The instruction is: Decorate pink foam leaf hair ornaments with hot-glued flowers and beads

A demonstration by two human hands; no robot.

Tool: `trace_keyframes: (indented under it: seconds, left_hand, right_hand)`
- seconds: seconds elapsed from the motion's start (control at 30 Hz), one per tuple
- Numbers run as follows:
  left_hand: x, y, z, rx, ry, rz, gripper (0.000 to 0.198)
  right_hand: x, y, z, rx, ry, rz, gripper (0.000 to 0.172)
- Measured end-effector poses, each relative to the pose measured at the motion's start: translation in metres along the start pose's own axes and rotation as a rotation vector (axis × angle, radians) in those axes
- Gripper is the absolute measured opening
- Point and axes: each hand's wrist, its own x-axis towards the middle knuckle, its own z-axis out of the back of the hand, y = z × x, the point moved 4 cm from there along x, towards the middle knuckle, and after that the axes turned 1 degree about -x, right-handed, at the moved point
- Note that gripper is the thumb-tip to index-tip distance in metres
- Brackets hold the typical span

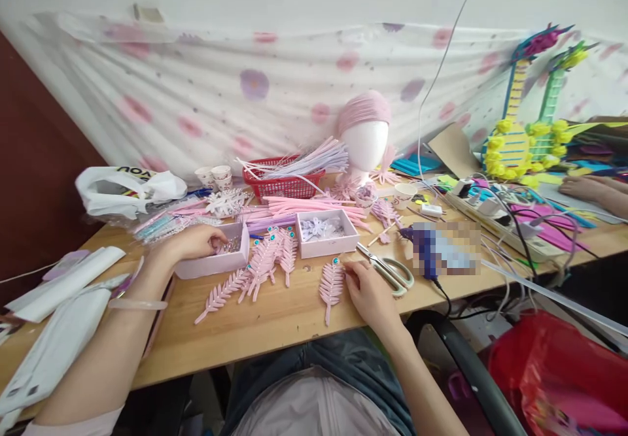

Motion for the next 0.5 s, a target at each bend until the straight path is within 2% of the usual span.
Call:
trace_keyframes:
  seconds: [0.1, 0.17, 0.37, 0.5]
  left_hand:
    - [0.006, 0.003, -0.004, 0.088, 0.199, 0.021, 0.04]
    - [0.01, 0.005, -0.004, 0.138, 0.254, 0.033, 0.039]
    - [0.013, 0.011, -0.003, 0.174, 0.255, 0.06, 0.04]
    - [0.014, 0.014, -0.005, 0.145, 0.225, 0.06, 0.04]
  right_hand:
    - [0.007, 0.002, -0.001, -0.069, 0.058, -0.001, 0.028]
    - [0.011, 0.002, -0.001, -0.097, 0.083, -0.001, 0.025]
    - [0.017, 0.0, 0.003, -0.098, 0.128, 0.05, 0.019]
    - [0.016, -0.002, 0.004, -0.066, 0.155, 0.084, 0.024]
